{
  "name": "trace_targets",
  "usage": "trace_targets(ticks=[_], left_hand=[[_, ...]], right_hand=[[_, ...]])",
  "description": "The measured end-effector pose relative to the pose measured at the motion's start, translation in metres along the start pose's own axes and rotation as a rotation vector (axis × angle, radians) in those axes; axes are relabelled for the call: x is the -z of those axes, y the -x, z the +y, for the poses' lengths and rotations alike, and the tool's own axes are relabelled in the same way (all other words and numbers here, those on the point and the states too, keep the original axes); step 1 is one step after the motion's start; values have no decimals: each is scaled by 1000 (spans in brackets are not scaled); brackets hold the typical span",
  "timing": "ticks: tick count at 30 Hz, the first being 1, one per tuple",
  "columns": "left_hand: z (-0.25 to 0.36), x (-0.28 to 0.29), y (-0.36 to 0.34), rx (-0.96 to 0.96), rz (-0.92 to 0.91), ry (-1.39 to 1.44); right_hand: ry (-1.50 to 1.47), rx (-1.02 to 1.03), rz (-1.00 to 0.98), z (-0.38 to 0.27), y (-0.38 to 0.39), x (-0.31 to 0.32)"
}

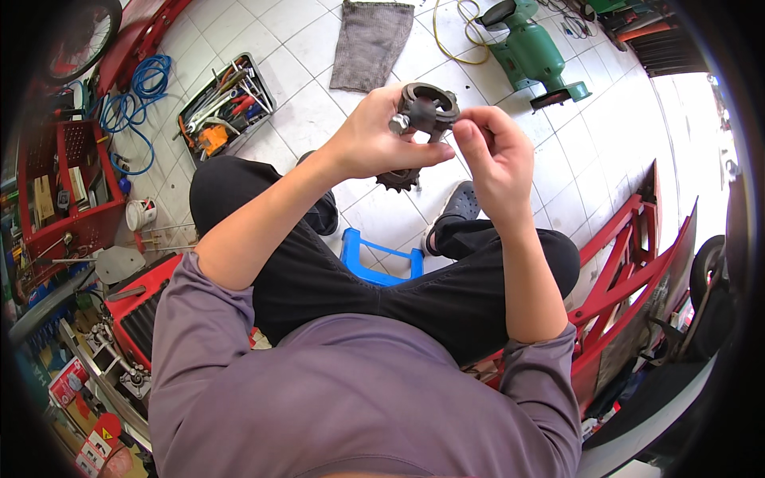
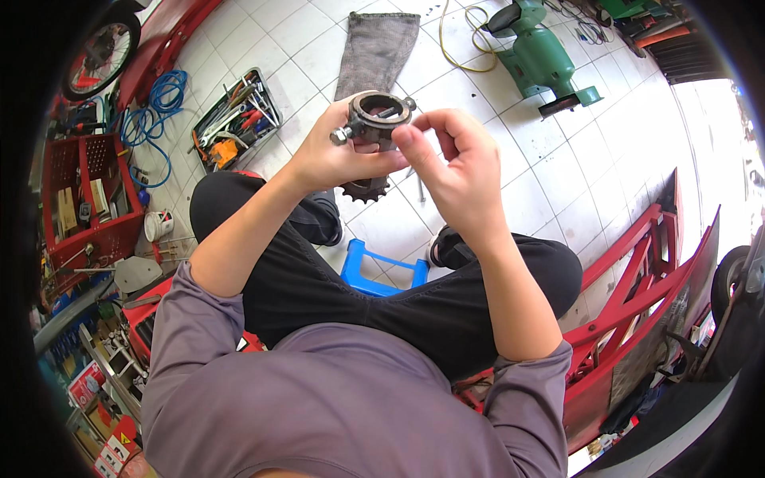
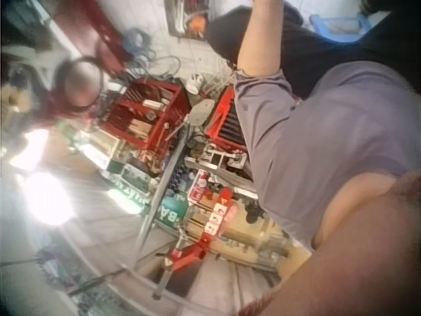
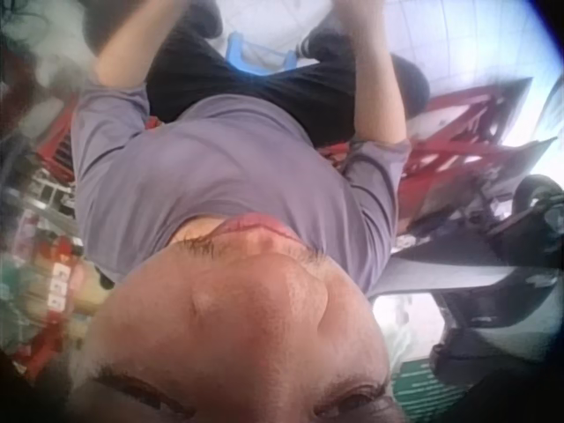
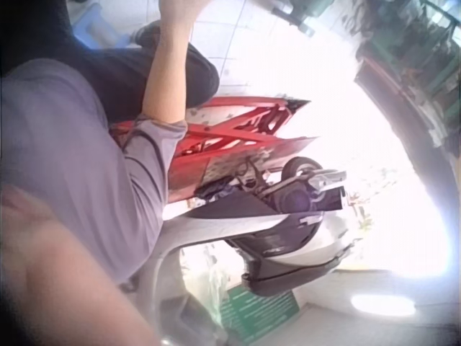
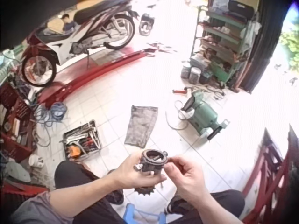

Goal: The person assembles clutch components, inserting small springs and pins into a metal clutch hub and checking their fit by hand.

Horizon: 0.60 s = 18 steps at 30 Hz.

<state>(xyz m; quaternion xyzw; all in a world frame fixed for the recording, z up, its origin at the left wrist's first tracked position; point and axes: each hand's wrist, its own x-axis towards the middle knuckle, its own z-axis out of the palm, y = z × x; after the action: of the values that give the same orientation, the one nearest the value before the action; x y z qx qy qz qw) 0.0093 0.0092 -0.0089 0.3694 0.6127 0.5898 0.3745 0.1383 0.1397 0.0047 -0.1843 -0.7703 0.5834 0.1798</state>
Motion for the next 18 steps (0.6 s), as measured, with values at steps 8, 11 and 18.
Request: trace_targets(ticks=[8, 11, 18], left_hand=[[-8, 0, -2, 174, -21, 91], [-13, 0, -2, 162, -41, 98], [-35, -15, 1, 74, 410, -81]], right_hand=[[-763, -465, -152, 14, -4, -7], [-850, -547, -138, 8, -3, -17], [-682, -356, 52, 18, -5, -20]])
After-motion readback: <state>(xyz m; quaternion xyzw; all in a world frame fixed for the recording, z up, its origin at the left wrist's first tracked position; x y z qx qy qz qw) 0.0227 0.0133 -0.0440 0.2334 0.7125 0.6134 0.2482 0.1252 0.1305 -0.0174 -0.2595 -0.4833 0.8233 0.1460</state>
